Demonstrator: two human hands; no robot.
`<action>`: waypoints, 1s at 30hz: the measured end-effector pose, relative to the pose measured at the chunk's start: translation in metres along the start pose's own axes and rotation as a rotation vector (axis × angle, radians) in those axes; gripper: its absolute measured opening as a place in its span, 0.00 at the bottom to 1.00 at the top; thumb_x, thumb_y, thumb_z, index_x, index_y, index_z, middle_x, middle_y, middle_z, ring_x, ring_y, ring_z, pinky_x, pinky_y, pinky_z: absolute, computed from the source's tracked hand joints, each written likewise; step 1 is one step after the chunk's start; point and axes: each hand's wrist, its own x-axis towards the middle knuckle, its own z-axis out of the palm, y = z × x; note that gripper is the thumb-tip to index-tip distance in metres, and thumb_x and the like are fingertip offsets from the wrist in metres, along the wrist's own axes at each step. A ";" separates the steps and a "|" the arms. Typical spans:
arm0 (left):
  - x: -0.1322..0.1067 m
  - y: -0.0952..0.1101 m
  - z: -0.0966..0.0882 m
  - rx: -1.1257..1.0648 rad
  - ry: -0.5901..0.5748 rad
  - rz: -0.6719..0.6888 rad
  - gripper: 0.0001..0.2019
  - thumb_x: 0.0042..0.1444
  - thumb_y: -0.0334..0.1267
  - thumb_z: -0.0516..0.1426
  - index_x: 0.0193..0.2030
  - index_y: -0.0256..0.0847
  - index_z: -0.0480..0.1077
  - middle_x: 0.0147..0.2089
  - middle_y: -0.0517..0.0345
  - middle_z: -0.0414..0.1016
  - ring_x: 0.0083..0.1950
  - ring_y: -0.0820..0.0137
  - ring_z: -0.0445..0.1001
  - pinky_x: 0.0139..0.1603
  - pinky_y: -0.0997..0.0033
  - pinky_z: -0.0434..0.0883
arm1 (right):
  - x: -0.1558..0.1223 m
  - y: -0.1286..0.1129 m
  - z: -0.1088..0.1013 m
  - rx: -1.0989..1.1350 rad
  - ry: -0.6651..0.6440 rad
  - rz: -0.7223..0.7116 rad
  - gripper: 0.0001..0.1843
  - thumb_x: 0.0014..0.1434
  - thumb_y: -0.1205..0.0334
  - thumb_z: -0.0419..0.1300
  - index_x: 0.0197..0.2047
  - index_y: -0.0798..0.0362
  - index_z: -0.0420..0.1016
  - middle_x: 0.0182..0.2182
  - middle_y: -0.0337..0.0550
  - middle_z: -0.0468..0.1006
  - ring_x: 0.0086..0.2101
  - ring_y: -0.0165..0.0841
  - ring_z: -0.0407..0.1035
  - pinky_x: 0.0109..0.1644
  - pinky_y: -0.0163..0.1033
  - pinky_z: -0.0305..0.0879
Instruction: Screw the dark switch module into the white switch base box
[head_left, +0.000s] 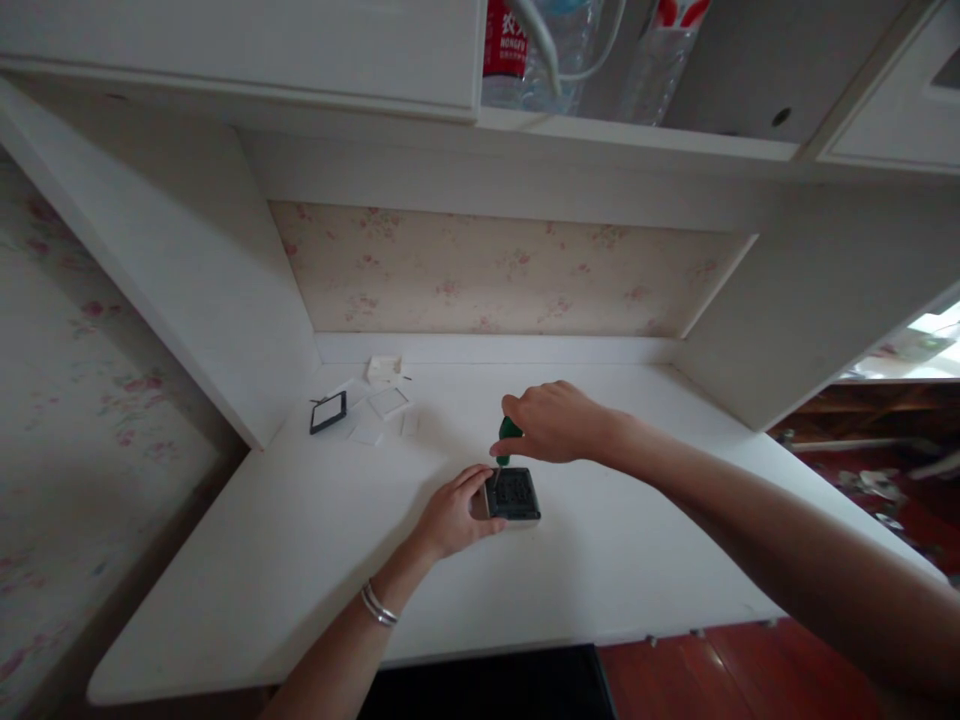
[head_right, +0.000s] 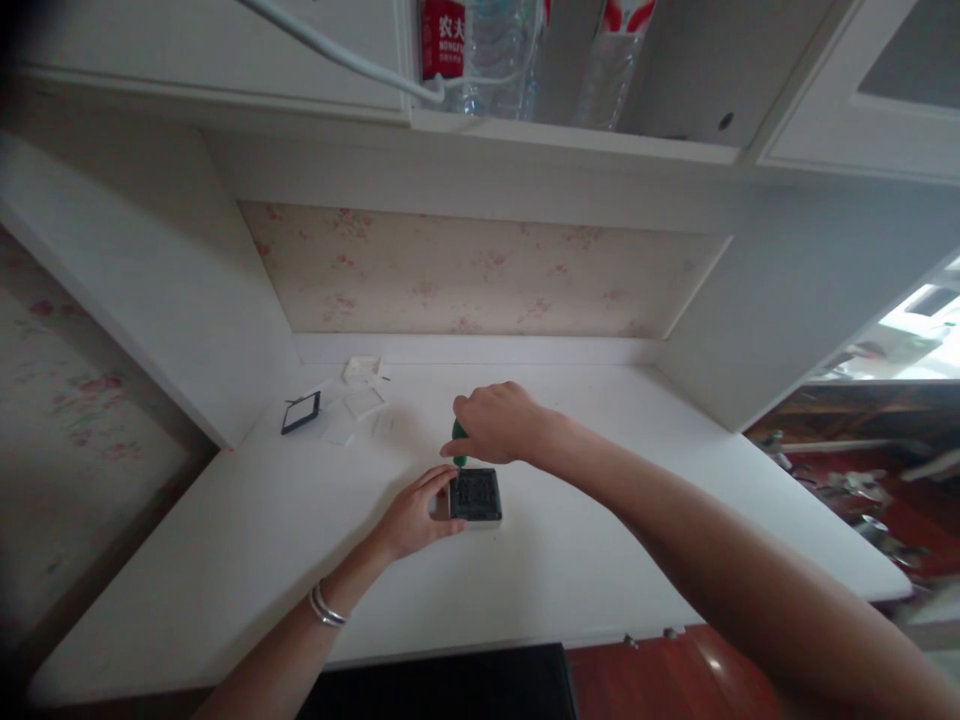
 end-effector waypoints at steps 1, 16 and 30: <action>0.000 0.000 0.000 -0.001 0.003 0.003 0.35 0.43 0.45 0.65 0.59 0.43 0.62 0.61 0.52 0.63 0.60 0.61 0.64 0.63 0.62 0.62 | 0.000 -0.002 0.000 0.003 -0.002 0.034 0.34 0.57 0.35 0.46 0.44 0.59 0.72 0.36 0.61 0.77 0.40 0.50 0.73 0.38 0.47 0.63; 0.001 0.000 0.003 0.000 0.000 -0.007 0.35 0.42 0.46 0.66 0.58 0.43 0.62 0.61 0.52 0.63 0.60 0.60 0.64 0.62 0.61 0.62 | -0.008 0.005 -0.003 0.100 -0.042 -0.100 0.21 0.57 0.50 0.55 0.51 0.50 0.65 0.43 0.49 0.77 0.39 0.43 0.73 0.36 0.40 0.62; 0.003 0.000 0.003 -0.007 0.005 -0.017 0.35 0.41 0.44 0.66 0.57 0.43 0.63 0.60 0.52 0.64 0.57 0.60 0.67 0.55 0.64 0.69 | -0.001 -0.012 0.007 0.048 0.022 0.149 0.34 0.56 0.34 0.47 0.42 0.58 0.75 0.38 0.61 0.77 0.42 0.48 0.72 0.43 0.46 0.62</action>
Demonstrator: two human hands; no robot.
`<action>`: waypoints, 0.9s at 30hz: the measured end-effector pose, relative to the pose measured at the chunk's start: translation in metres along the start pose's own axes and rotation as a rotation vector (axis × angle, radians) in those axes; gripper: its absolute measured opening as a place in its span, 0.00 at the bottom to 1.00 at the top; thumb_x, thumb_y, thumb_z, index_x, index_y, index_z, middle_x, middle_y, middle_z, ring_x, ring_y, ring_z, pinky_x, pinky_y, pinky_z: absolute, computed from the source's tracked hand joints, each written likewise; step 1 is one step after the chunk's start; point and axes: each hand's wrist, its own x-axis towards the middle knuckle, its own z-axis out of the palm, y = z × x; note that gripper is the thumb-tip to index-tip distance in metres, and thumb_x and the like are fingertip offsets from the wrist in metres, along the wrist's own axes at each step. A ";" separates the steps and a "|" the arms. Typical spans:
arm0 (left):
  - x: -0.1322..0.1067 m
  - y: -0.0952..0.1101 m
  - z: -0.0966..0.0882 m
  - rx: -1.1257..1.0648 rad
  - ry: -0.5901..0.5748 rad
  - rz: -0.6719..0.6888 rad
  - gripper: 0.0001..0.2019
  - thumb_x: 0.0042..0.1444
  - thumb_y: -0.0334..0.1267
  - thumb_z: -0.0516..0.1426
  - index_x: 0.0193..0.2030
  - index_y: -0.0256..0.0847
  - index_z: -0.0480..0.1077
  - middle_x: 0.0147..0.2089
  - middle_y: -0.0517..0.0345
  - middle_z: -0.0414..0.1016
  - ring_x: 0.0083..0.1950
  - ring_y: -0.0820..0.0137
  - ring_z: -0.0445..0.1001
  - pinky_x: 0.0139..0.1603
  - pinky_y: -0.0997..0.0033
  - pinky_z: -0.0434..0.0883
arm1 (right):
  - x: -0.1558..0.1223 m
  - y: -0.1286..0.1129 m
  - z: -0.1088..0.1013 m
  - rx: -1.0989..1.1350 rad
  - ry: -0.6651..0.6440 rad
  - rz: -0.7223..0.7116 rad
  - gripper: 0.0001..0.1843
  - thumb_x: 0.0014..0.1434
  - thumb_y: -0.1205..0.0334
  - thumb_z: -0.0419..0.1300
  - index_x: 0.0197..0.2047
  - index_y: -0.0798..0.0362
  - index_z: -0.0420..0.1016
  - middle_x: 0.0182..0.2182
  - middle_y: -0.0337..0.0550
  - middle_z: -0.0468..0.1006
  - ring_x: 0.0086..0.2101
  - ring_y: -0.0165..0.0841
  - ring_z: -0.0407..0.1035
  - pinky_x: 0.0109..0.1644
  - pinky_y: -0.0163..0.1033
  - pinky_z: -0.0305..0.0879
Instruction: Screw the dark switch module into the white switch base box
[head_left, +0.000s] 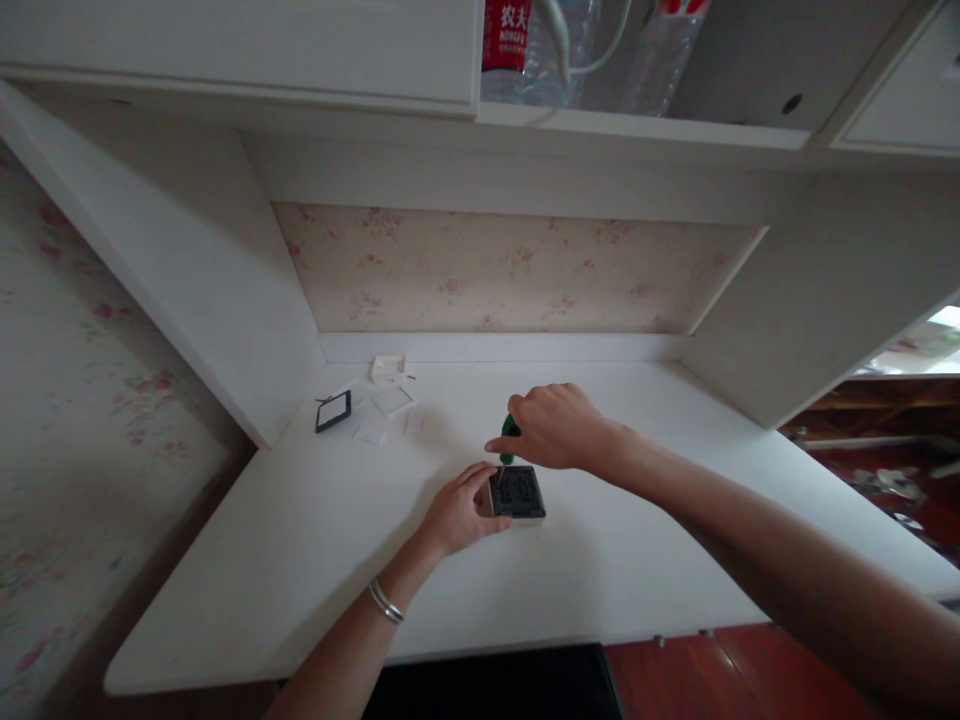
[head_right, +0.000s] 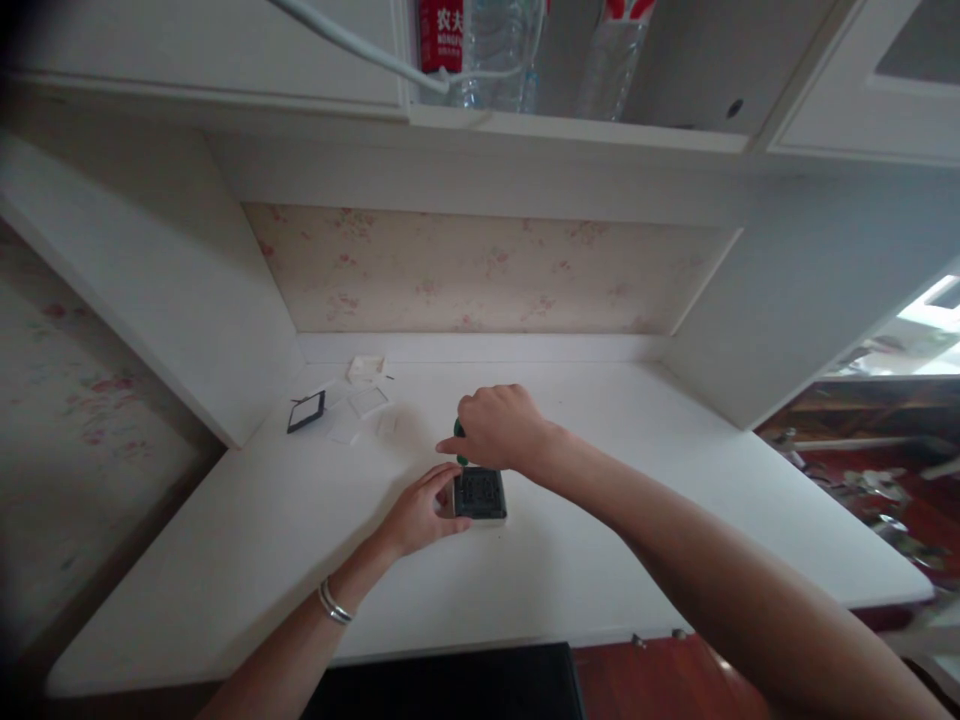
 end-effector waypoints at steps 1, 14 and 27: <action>0.000 0.001 0.000 -0.007 -0.002 0.002 0.35 0.41 0.43 0.66 0.57 0.43 0.63 0.60 0.52 0.64 0.57 0.60 0.67 0.53 0.64 0.70 | -0.001 -0.002 0.001 0.010 0.005 0.043 0.34 0.56 0.35 0.47 0.42 0.58 0.75 0.38 0.61 0.77 0.42 0.48 0.72 0.43 0.46 0.62; -0.002 -0.004 0.002 -0.046 -0.036 -0.003 0.37 0.44 0.44 0.65 0.61 0.45 0.59 0.63 0.50 0.60 0.58 0.59 0.65 0.51 0.63 0.71 | -0.022 0.025 0.017 0.140 0.253 0.262 0.32 0.57 0.35 0.44 0.35 0.53 0.76 0.25 0.50 0.77 0.28 0.40 0.71 0.30 0.38 0.58; 0.026 -0.028 -0.038 0.059 -0.005 -0.044 0.17 0.57 0.47 0.55 0.48 0.41 0.70 0.47 0.53 0.73 0.38 0.71 0.74 0.37 0.73 0.71 | -0.073 0.064 0.174 0.906 0.397 0.650 0.30 0.54 0.39 0.53 0.50 0.51 0.74 0.31 0.45 0.79 0.29 0.36 0.72 0.33 0.39 0.65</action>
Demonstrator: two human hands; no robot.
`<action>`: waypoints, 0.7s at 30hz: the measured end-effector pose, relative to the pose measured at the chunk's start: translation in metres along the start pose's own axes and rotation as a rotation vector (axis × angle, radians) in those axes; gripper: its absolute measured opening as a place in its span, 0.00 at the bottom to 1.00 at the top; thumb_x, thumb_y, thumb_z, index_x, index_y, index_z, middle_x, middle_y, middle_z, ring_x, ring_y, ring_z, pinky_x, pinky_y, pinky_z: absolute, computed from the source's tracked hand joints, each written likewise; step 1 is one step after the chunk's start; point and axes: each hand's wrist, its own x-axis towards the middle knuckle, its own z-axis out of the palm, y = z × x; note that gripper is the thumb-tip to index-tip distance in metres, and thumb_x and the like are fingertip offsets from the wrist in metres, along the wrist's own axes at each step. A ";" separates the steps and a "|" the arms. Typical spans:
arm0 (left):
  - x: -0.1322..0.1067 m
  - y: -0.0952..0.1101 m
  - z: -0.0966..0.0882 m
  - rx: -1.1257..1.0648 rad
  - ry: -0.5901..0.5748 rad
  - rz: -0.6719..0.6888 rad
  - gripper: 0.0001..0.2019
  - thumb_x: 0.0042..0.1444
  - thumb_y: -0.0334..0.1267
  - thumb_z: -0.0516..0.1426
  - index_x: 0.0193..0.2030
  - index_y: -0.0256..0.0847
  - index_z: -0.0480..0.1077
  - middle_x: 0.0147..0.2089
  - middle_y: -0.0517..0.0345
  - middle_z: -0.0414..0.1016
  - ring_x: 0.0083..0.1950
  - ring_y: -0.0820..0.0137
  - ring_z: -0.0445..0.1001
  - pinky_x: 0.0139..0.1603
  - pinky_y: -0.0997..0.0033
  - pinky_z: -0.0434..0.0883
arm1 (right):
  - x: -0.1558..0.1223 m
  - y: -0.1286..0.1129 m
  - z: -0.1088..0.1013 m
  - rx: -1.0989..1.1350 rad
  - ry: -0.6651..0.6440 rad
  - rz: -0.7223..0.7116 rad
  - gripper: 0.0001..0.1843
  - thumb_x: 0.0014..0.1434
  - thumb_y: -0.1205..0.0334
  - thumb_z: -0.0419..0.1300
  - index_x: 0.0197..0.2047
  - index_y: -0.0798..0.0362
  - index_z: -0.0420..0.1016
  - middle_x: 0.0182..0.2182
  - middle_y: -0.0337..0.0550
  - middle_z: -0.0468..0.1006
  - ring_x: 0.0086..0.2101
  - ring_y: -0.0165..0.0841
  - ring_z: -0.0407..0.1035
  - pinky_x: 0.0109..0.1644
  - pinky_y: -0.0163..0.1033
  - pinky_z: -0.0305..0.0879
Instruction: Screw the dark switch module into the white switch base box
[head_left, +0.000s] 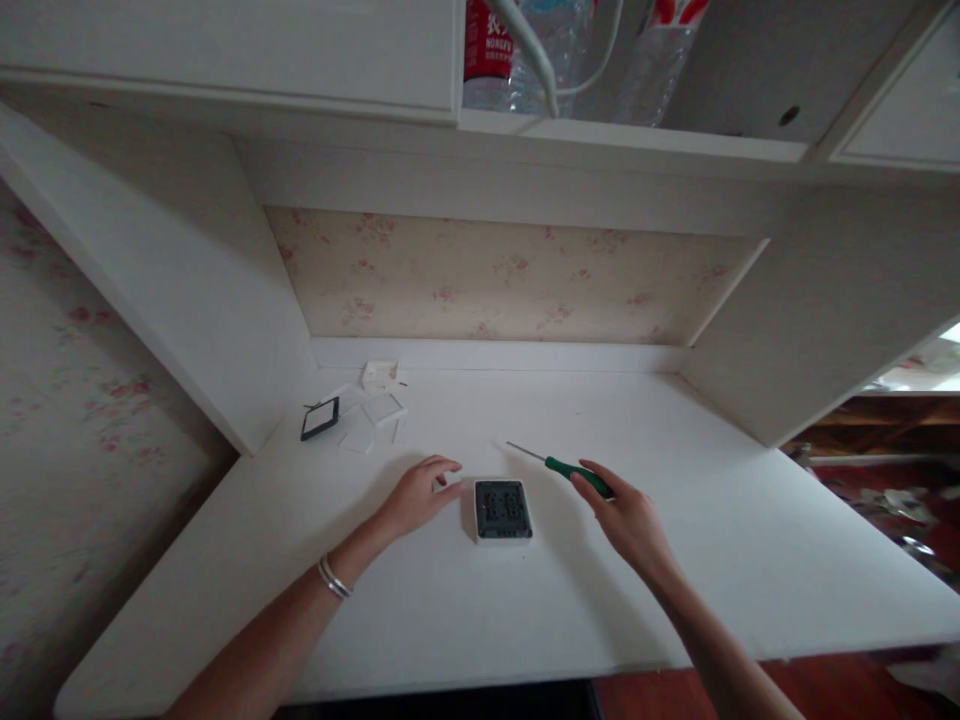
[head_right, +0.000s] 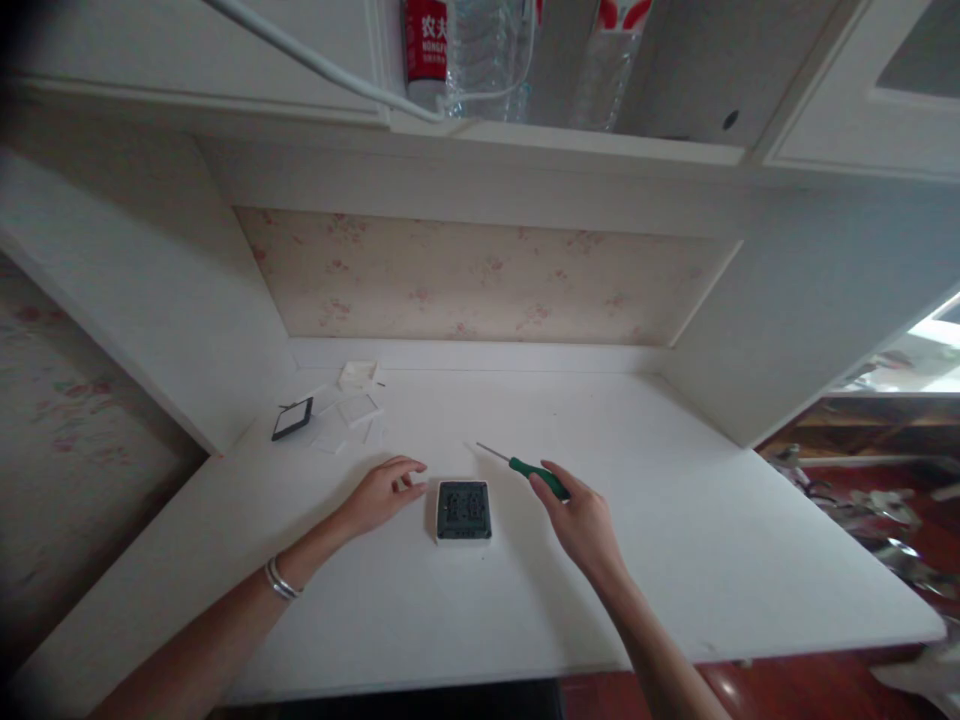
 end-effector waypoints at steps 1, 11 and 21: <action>0.010 -0.007 -0.008 0.087 0.012 0.007 0.15 0.58 0.46 0.53 0.47 0.41 0.71 0.45 0.54 0.74 0.38 0.71 0.74 0.39 0.73 0.71 | -0.004 0.009 0.006 0.003 0.023 0.006 0.29 0.54 0.39 0.53 0.49 0.51 0.75 0.34 0.46 0.80 0.32 0.38 0.73 0.36 0.39 0.66; 0.119 -0.079 -0.087 0.702 0.045 -0.182 0.16 0.57 0.36 0.49 0.48 0.37 0.72 0.52 0.49 0.73 0.52 0.62 0.70 0.55 0.66 0.64 | -0.026 0.052 0.052 -0.078 0.016 -0.054 0.25 0.58 0.45 0.50 0.53 0.49 0.70 0.44 0.46 0.76 0.43 0.40 0.70 0.47 0.44 0.65; 0.162 -0.117 -0.093 0.868 -0.065 -0.284 0.19 0.50 0.29 0.49 0.49 0.33 0.70 0.51 0.39 0.72 0.52 0.54 0.66 0.49 0.56 0.66 | -0.023 0.050 0.052 -0.076 0.015 -0.088 0.20 0.58 0.49 0.52 0.48 0.50 0.72 0.43 0.46 0.75 0.44 0.38 0.69 0.49 0.42 0.64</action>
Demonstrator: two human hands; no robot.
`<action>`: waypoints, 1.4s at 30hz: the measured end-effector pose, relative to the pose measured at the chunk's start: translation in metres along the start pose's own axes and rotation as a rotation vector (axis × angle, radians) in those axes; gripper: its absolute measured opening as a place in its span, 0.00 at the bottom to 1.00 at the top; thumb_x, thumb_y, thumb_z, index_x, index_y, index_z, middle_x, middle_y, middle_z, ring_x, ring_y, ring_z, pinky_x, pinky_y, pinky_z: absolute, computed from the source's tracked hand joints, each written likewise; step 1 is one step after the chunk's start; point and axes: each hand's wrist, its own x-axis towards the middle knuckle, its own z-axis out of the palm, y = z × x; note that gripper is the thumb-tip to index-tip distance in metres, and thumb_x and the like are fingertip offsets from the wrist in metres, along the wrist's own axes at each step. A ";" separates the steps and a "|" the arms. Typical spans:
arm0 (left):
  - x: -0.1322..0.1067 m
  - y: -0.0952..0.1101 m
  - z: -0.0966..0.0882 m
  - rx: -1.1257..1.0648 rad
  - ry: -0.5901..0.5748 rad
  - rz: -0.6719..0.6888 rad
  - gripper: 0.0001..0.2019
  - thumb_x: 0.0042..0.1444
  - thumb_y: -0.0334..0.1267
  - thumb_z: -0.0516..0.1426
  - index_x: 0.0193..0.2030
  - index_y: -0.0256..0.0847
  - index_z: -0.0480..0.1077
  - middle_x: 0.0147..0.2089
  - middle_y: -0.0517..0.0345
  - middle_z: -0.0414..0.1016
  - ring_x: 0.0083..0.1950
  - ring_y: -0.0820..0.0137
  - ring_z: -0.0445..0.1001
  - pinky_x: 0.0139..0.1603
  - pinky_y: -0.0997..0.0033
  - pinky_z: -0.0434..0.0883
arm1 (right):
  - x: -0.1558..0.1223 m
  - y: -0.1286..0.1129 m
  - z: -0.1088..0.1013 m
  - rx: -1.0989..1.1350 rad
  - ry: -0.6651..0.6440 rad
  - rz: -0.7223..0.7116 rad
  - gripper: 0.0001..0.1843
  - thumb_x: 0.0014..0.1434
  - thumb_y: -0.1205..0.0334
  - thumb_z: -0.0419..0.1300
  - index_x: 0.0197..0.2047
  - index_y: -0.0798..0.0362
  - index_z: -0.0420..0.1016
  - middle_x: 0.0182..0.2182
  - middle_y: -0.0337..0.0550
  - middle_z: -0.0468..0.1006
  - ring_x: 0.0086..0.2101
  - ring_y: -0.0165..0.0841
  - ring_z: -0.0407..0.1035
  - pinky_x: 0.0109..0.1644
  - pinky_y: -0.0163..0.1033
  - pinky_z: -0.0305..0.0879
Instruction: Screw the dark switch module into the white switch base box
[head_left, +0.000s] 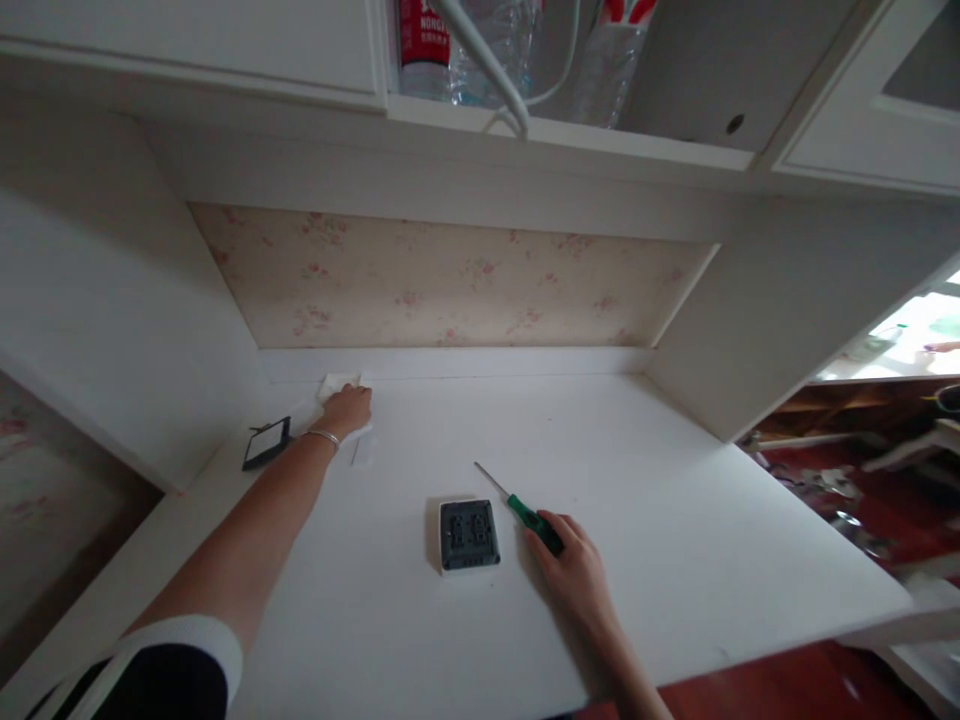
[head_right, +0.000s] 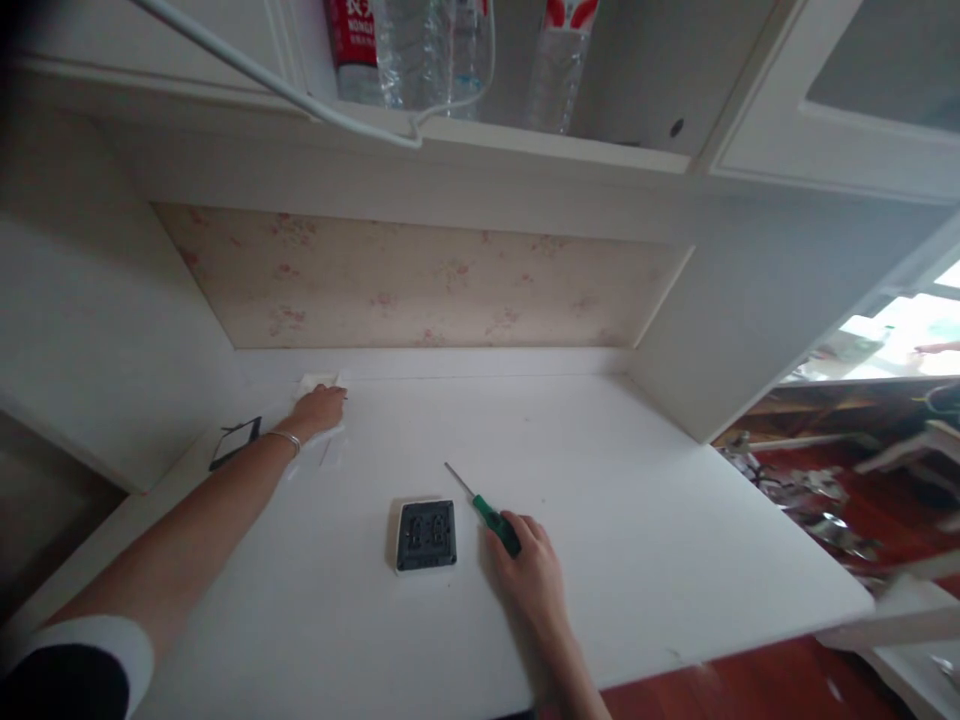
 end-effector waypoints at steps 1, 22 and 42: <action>0.002 0.000 0.002 0.006 -0.006 -0.007 0.19 0.50 0.29 0.49 0.49 0.33 0.70 0.50 0.39 0.72 0.52 0.53 0.66 0.48 0.55 0.67 | 0.000 -0.001 -0.001 0.001 -0.002 -0.002 0.20 0.58 0.49 0.52 0.48 0.50 0.72 0.43 0.46 0.75 0.44 0.38 0.69 0.49 0.42 0.64; -0.035 0.044 -0.002 -0.423 0.231 0.084 0.16 0.56 0.25 0.47 0.51 0.34 0.63 0.46 0.46 0.71 0.48 0.65 0.72 0.50 0.65 0.68 | 0.000 0.000 -0.001 -0.026 -0.032 -0.011 0.20 0.59 0.48 0.51 0.49 0.49 0.71 0.44 0.45 0.74 0.44 0.40 0.68 0.49 0.44 0.63; -0.202 0.184 -0.010 -1.099 0.153 0.332 0.07 0.56 0.38 0.57 0.41 0.43 0.73 0.39 0.57 0.78 0.38 0.70 0.77 0.44 0.68 0.75 | -0.008 -0.006 -0.003 -0.047 0.001 -0.043 0.20 0.58 0.50 0.52 0.49 0.50 0.72 0.43 0.46 0.75 0.44 0.39 0.68 0.49 0.44 0.62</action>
